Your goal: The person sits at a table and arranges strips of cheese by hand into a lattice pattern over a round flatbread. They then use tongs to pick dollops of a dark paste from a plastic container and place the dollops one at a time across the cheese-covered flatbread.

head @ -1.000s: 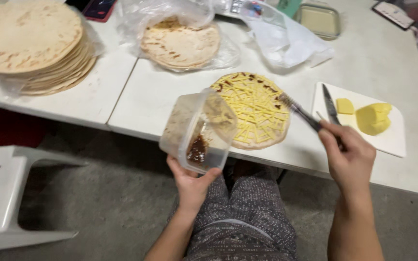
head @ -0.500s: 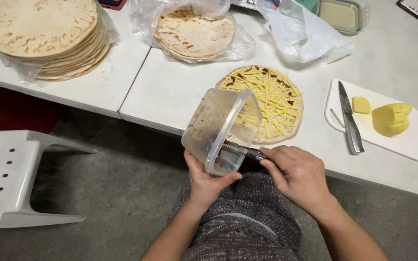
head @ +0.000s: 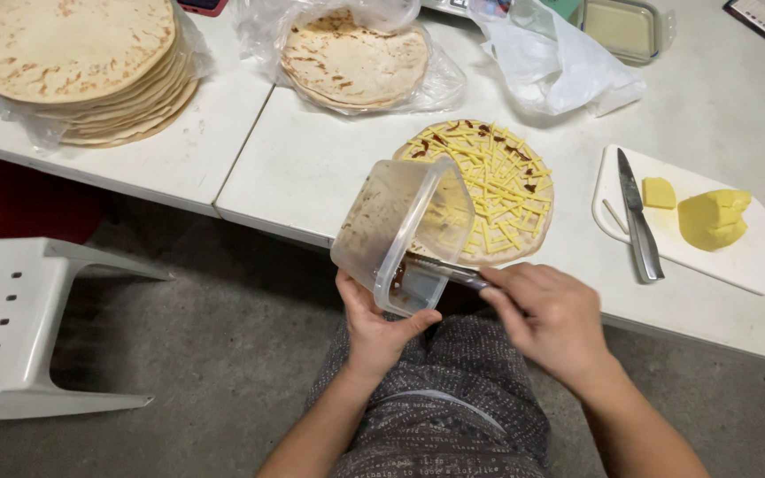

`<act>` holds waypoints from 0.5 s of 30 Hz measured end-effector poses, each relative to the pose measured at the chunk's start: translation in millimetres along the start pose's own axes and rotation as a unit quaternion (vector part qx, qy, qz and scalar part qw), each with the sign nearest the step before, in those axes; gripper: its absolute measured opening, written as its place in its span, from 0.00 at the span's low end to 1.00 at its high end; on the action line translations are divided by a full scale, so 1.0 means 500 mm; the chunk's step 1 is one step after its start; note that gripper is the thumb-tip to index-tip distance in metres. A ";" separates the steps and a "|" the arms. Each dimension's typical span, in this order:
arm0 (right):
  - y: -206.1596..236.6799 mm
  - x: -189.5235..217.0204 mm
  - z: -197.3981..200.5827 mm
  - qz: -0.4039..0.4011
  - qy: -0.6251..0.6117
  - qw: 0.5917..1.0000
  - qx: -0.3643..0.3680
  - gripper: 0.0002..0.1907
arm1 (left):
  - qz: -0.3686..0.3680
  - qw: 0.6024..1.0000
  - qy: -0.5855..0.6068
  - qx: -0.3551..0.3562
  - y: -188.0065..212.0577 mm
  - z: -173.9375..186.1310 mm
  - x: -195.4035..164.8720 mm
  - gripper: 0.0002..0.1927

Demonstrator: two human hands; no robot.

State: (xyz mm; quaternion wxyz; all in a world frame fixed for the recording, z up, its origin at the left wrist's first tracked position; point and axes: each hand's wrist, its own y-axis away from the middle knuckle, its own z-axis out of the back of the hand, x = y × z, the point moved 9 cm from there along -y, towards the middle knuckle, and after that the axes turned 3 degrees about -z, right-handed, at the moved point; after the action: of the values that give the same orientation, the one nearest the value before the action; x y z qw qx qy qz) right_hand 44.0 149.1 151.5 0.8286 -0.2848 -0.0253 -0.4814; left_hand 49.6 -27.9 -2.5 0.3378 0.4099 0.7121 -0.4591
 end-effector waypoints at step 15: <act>0.018 -0.049 0.026 -0.041 -0.054 0.997 -0.025 0.10 | 0.018 1.000 -0.004 -0.005 0.000 0.000 0.009 0.59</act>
State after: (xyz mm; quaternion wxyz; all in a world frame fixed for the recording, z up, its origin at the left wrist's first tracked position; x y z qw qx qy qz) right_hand 41.4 178.2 150.7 0.7985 -0.3297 -0.0699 -0.4989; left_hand 47.4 -26.7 -6.1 0.3512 0.4190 0.7056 -0.4509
